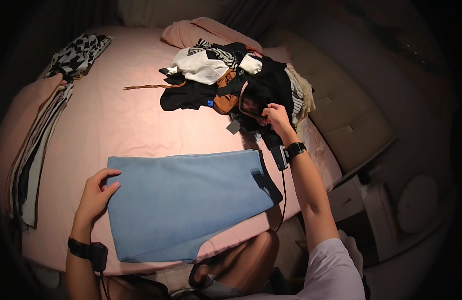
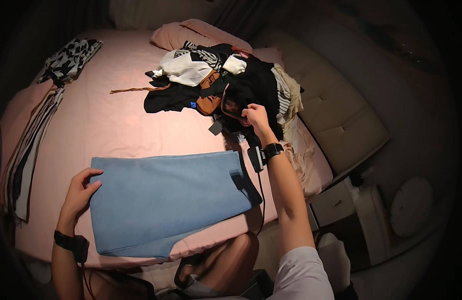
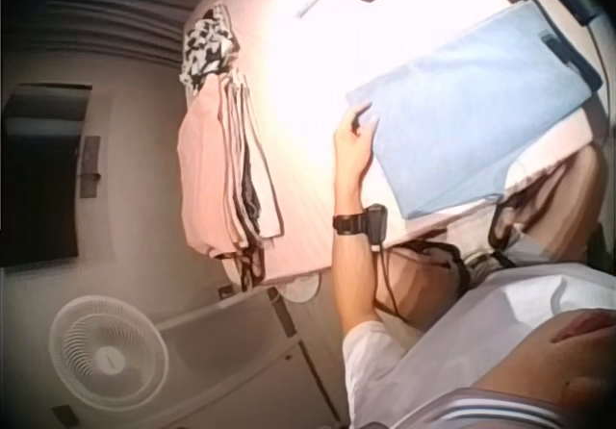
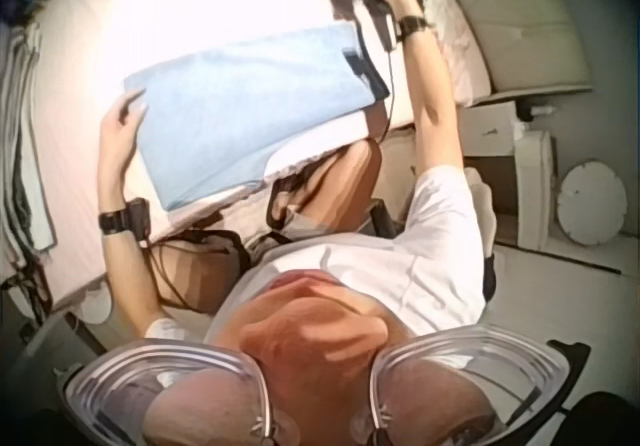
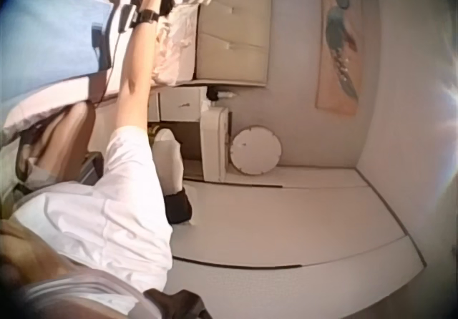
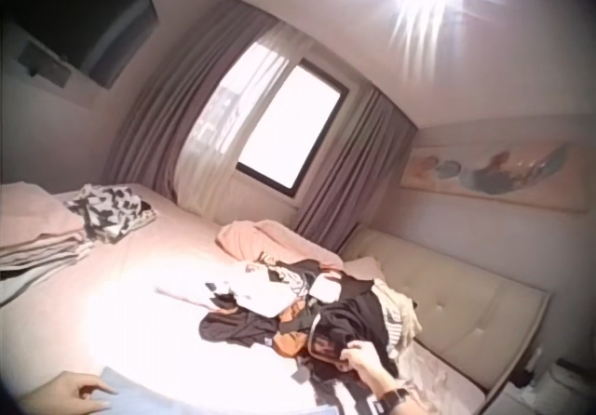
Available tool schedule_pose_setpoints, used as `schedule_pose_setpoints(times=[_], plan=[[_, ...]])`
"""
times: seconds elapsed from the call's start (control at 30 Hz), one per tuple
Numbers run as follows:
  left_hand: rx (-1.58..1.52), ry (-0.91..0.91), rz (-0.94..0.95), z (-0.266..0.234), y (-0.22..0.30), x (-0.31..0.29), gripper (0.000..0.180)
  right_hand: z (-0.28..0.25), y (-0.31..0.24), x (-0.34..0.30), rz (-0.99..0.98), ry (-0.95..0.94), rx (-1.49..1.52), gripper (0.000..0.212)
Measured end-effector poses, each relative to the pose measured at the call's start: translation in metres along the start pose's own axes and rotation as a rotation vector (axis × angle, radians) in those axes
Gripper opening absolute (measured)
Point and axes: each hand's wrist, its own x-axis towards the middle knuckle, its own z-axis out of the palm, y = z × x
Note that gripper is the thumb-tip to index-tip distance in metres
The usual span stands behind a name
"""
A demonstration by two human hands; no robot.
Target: The person picks up a pair of blue jeans and a black garment from a pile on a bed, spreads each item flat, and folds them into squares before placing them on a stack of clothes.
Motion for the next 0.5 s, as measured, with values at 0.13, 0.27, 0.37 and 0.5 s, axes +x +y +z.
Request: schedule_pose_setpoints(times=[0.13, 0.27, 0.37, 0.5], plan=[[0.061, 0.028, 0.070, -0.008, -0.007, -0.001, 0.027, 0.038, -0.088, -0.085, -0.142, -0.191, 0.216, 0.013], [0.066, 0.062, 0.165, -0.004, -0.012, -0.003, 0.027, 0.072, -0.124, -0.201, -0.564, -0.407, -0.060, 0.008], [0.134, 0.039, 0.140, -0.007, -0.007, -0.010, 0.029, 0.103, -0.110, -0.263, -0.944, -0.561, -0.387, 0.013], [0.072, 0.034, 0.119, 0.003, -0.004, -0.017, 0.030, 0.150, -0.037, -0.291, -0.727, -0.723, -0.376, 0.018]])
